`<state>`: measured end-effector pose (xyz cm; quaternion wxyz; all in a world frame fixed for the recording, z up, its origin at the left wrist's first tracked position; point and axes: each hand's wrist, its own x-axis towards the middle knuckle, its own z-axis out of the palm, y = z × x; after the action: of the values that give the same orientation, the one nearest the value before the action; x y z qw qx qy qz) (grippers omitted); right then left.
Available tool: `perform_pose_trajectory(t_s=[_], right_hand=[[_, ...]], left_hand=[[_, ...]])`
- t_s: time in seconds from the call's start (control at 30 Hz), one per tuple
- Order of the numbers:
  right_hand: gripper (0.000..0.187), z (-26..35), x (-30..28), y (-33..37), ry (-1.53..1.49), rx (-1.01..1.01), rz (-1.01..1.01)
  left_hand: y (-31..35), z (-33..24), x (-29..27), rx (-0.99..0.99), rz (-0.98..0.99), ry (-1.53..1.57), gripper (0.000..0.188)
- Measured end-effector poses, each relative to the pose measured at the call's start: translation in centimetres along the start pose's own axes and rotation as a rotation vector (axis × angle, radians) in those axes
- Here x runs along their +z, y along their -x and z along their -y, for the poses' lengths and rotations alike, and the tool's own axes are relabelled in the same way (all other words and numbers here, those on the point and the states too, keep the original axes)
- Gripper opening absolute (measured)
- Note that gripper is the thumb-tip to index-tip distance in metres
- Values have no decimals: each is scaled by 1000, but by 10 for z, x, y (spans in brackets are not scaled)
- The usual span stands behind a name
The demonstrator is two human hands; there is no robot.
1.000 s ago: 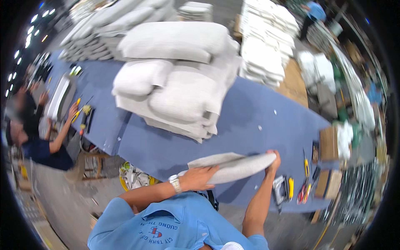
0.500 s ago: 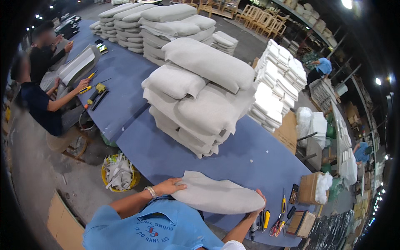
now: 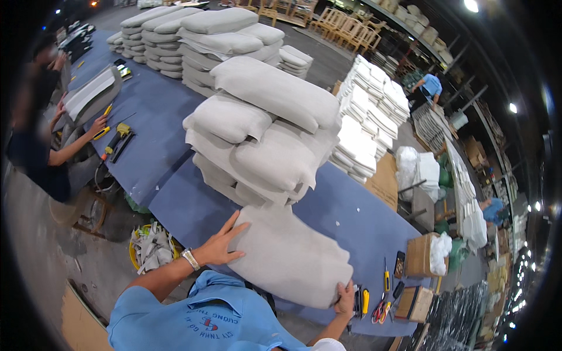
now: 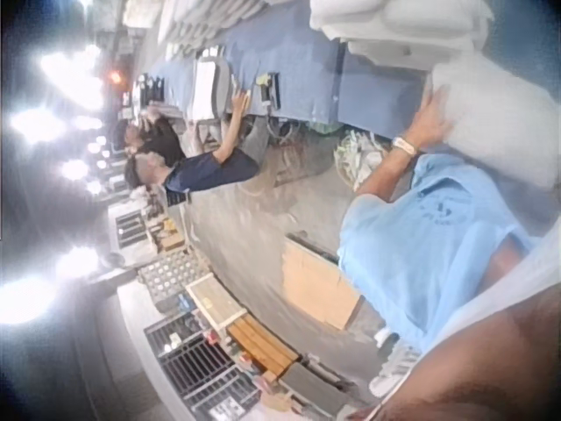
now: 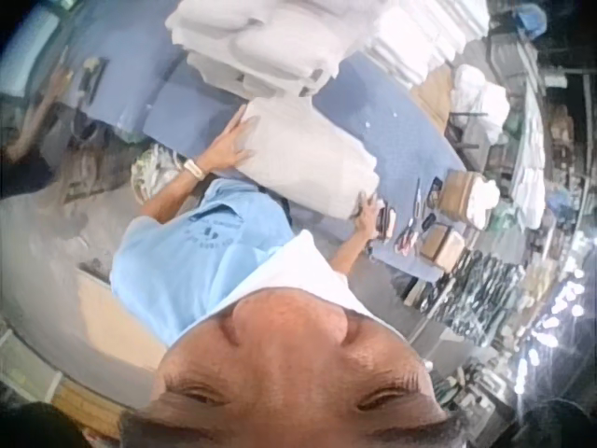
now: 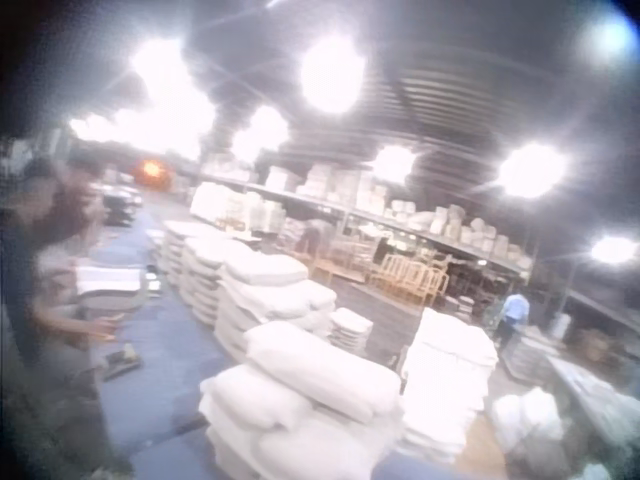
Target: The person assembles cushion covers by inserting foam inserts, folding and tucking the fabric, and securing the edges with a staple gun. They handle multiple cushions one at a time, trimming excess fabric with scissors and stacking finished units on the table.
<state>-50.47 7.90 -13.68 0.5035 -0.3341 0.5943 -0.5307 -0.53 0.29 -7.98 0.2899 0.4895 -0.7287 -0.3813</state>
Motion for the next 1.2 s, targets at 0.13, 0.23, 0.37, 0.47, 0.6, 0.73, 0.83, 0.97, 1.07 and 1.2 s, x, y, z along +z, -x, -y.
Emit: perform_pose_trajectory(t_s=[0.13, 0.23, 0.37, 0.47, 0.6, 0.73, 0.83, 0.97, 1.07, 1.2], right_hand=[[42, -49, 2, -65, 203, 59, -135], [42, -10, 58, -111, 169, -24, -201], [46, 127, 191, -156, -188, -158, 157], [49, 194, 272, -188, -229, -178, 342], [67, 219, 344, -227, -216, -118, 286], [81, 233, 376, -258, -295, -28, 148], [84, 235, 390, -274, -256, 80, 56], [82, 243, 411, -295, -113, 6, 129], [81, 237, 411, -315, -54, -67, 50], [79, 234, 424, -287, -59, -213, 9]], left_hand=[[13, 54, 27, -147, 51, -106, 78], [-4, 23, -40, -300, -231, 159, 63], [-68, 24, -159, -375, -690, 977, 63], [-129, 34, -200, -414, -589, 1368, 68], [-203, 45, -230, -348, -734, 1367, 62], [-223, 85, -284, -295, -661, 1205, 53], [-214, 90, -266, -234, -681, 1171, 50], [-194, 70, -230, -225, -735, 1178, 50], [-172, 71, -244, -521, -427, 925, 41], [-158, 101, -323, -417, -403, 262, 43]])
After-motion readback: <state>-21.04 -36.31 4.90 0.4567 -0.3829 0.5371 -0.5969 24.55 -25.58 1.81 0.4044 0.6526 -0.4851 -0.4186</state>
